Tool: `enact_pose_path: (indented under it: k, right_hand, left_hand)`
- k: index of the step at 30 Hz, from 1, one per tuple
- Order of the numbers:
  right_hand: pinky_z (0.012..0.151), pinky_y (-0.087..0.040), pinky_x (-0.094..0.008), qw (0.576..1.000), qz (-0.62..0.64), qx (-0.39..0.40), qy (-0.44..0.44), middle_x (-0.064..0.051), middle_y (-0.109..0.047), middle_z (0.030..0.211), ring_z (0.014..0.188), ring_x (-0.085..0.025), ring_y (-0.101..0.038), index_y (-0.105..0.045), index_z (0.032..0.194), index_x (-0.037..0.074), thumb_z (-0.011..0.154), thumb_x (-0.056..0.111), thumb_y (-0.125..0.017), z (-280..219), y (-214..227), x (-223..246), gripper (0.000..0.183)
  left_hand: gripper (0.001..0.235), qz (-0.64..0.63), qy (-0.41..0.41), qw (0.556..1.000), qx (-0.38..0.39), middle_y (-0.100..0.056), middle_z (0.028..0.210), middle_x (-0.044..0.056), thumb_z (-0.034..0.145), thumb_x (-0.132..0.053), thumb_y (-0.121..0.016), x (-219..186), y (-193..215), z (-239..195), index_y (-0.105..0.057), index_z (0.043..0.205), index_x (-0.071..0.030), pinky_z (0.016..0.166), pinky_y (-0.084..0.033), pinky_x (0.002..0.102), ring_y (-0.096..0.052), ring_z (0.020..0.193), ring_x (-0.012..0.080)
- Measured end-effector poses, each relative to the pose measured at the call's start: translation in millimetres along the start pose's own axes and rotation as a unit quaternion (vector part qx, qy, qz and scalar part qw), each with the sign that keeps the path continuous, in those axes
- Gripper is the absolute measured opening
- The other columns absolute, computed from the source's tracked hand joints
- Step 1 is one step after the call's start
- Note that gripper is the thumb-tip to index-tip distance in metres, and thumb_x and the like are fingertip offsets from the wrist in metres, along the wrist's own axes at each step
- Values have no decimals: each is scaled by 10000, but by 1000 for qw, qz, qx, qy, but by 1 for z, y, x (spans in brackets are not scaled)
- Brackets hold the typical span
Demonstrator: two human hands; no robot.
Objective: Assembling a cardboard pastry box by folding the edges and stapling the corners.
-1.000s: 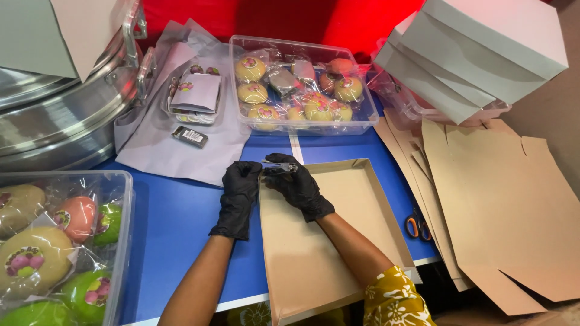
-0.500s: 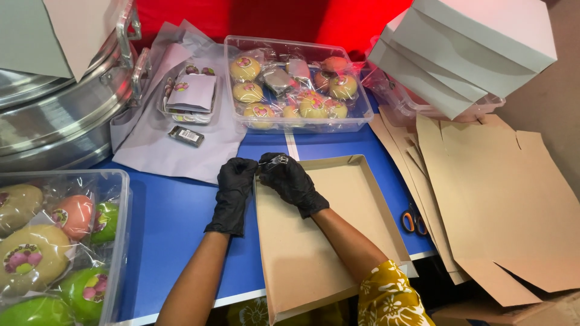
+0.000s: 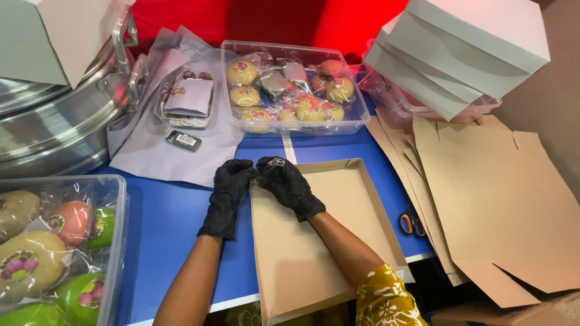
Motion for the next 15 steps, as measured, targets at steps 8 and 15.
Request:
enact_pose_path:
  k: [8, 15]
  right_hand:
    - [836, -588, -502, 999, -39, 8, -3, -254, -728, 980, 943, -441, -721, -713, 1026, -26, 838, 36, -836, 3, 2, 6, 233]
    - [904, -581, -484, 998, -58, 18, 8, -211, -729, 997, 1000, -426, -708, -716, 1062, -2, 815, 79, -839, -3, 3, -8, 287]
  left_hand:
    - [684, 182, -214, 942, 184, -702, 1285, 154, 710, -104, -787, -136, 3, -72, -649, 1379, -107, 926, -563, 418, -655, 1146, 327]
    - [520, 185, -245, 943, 129, -701, 1307, 50, 795, -272, -851, -105, -10, -55, -691, 1283, -190, 1024, -519, 422, -617, 1237, 282]
Point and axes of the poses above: each hand's wrist, its own z-axis towards the middle knuckle, its own y-axis out of the back of the hand, x = y × z, the point moved 10 cm from there along z, towards the middle knuckle
